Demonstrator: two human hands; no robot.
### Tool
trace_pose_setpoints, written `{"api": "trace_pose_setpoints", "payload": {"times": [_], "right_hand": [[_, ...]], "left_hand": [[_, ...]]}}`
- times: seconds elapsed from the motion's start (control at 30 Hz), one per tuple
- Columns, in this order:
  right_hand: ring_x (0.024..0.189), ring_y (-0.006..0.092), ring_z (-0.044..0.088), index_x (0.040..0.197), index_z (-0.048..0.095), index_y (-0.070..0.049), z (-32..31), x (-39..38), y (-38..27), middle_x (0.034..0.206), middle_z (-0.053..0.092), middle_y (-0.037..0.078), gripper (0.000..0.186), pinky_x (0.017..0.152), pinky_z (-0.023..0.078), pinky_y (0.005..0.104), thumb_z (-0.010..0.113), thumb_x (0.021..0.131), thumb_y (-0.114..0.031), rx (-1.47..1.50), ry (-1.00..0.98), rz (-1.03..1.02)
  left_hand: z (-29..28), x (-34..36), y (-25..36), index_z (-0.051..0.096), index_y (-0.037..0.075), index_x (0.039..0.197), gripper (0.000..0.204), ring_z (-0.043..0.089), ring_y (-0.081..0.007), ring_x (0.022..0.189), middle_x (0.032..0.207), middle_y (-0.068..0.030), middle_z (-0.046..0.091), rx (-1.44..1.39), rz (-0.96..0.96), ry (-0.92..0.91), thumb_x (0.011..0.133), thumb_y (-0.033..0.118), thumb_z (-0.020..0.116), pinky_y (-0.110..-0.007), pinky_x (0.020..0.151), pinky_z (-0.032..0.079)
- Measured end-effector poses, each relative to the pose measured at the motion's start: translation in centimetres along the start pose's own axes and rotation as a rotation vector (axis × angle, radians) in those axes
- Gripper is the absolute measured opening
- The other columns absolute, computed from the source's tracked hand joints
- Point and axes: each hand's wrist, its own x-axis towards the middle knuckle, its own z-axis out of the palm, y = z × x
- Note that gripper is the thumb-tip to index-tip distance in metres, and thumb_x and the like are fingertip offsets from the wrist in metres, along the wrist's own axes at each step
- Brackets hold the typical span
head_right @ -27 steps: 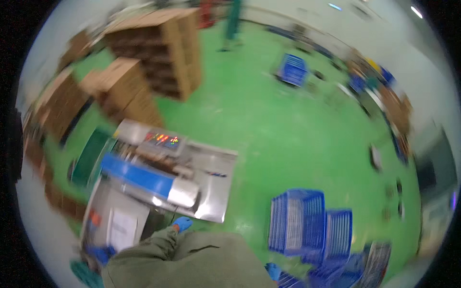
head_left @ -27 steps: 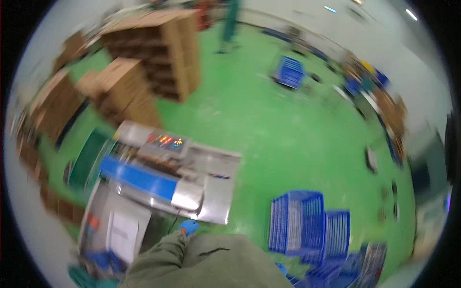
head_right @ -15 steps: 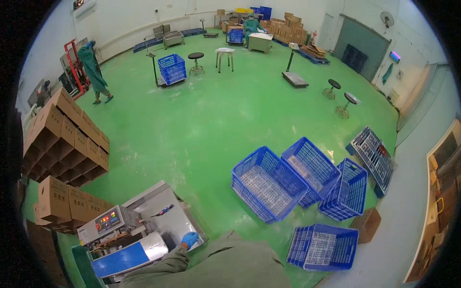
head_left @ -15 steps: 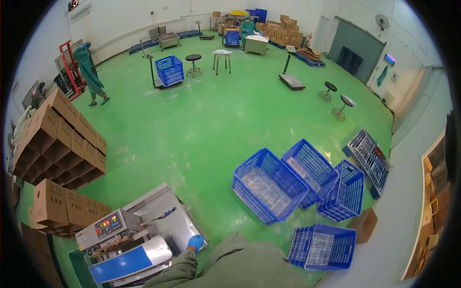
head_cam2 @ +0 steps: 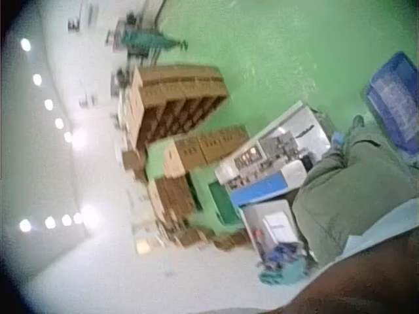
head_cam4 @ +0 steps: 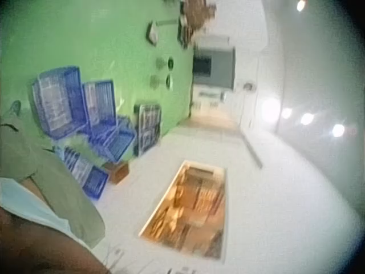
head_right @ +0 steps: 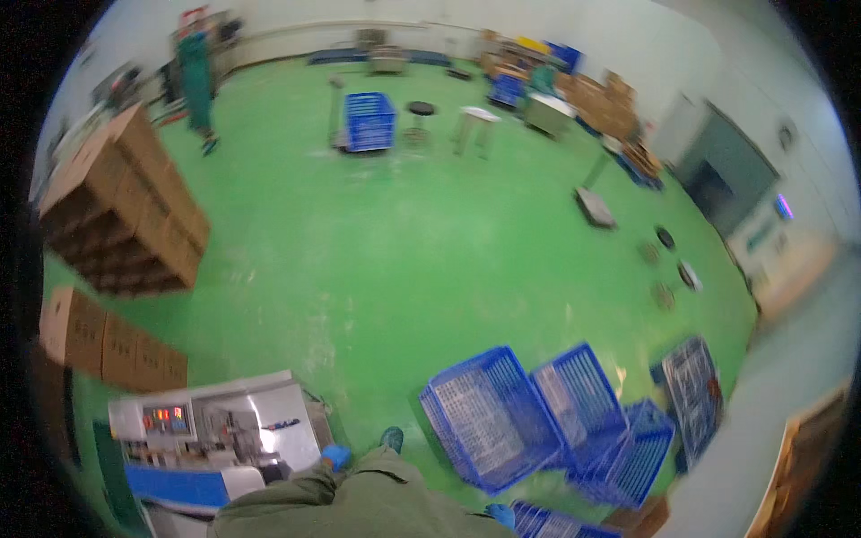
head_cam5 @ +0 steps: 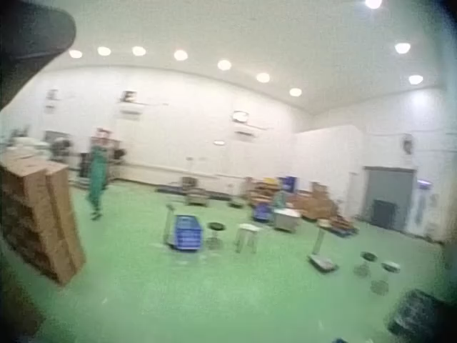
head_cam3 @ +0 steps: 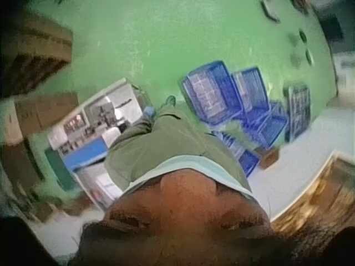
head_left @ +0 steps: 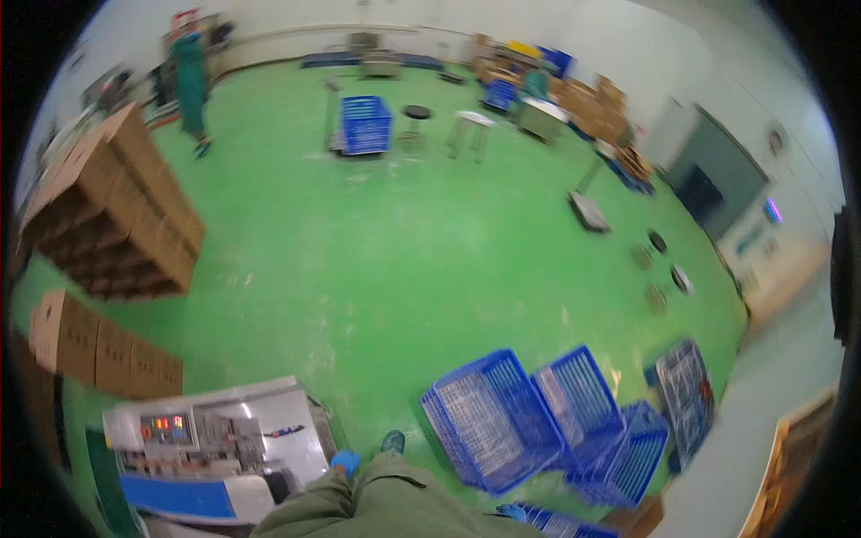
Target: The recorder uses a screwdriver to inspect and manipulate components of a circular mechanical assembly at a workstation, and checks a blue electronic component.
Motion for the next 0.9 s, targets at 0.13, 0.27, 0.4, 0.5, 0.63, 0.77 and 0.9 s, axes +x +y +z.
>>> {"api": "trace_pose_setpoints", "payload": {"times": [0.13,0.27,0.4,0.5,0.63,0.77,0.9], "right_hand": [[0.086,0.0264,0.067,0.102,0.07,-0.007,-9.5,11.0,-5.9,0.093,0.069,0.015,0.034,0.074,0.053,0.0376,0.064,0.08,-0.033,-0.028,-0.102,0.406],[0.084,0.0248,0.066,0.098,0.069,-0.007,-12.4,22.2,-12.0,0.089,0.069,0.014,0.03,0.073,0.053,0.037,0.062,0.081,-0.03,-0.353,-0.384,0.237],[0.081,0.0232,0.066,0.093,0.068,-0.006,-12.6,29.5,-15.4,0.086,0.068,0.013,0.025,0.071,0.053,0.0365,0.06,0.082,-0.028,-0.573,-0.563,0.057],[0.079,0.022,0.065,0.09,0.068,-0.006,-9.5,33.1,-17.1,0.083,0.067,0.013,0.023,0.07,0.053,0.0361,0.059,0.083,-0.026,-0.687,-0.687,-0.098],[0.077,0.0204,0.064,0.085,0.067,-0.005,-3.4,36.7,-18.0,0.079,0.066,0.012,0.021,0.069,0.052,0.0356,0.057,0.084,-0.023,-0.777,-0.812,-0.323],[0.074,0.0189,0.063,0.081,0.067,-0.005,3.0,32.0,-15.7,0.076,0.065,0.011,0.02,0.068,0.052,0.035,0.055,0.086,-0.021,-0.762,-0.893,-0.42],[0.07,0.0204,0.063,0.078,0.065,-0.003,12.0,43.6,-14.4,0.076,0.064,0.012,0.015,0.061,0.051,0.0363,0.056,0.08,-0.015,-1.203,-1.244,-0.919]], "left_hand": [[-16.4,-1.7,12.8,0.062,-0.002,0.102,0.042,0.058,-0.0432,0.101,0.107,-0.0263,0.061,-0.614,0.084,0.045,0.089,0.035,0.046,-0.048,0.086,0.045],[-20.0,-1.5,16.2,0.061,0.0,0.103,0.04,0.06,-0.0418,0.089,0.1,-0.0253,0.063,-0.601,0.139,0.237,0.087,0.034,0.045,-0.047,0.081,0.047],[-17.4,-8.2,13.2,0.062,0.0,0.101,0.042,0.06,-0.0417,0.09,0.101,-0.0247,0.063,-0.648,-0.064,0.272,0.087,0.035,0.044,-0.047,0.082,0.048],[-10.2,-16.9,9.8,0.063,0.0,0.103,0.046,0.061,-0.0414,0.094,0.104,-0.0256,0.063,-0.631,-0.153,0.215,0.086,0.038,0.044,-0.046,0.084,0.048],[3.5,-30.9,11.0,0.067,0.002,0.1,0.05,0.064,-0.0397,0.089,0.096,-0.0251,0.065,-0.72,-0.613,0.102,0.087,0.044,0.044,-0.049,0.08,0.048],[25.4,-42.5,17.4,0.07,0.012,0.091,0.023,0.062,-0.0262,0.07,0.08,-0.0138,0.066,-0.704,-0.598,0.143,0.081,0.029,0.059,-0.037,0.066,0.049],[33.0,-43.8,24.6,0.07,0.009,0.092,0.028,0.063,-0.0281,0.076,0.085,-0.0155,0.066,-0.804,-0.753,0.19,0.081,0.032,0.058,-0.038,0.07,0.049]]}}
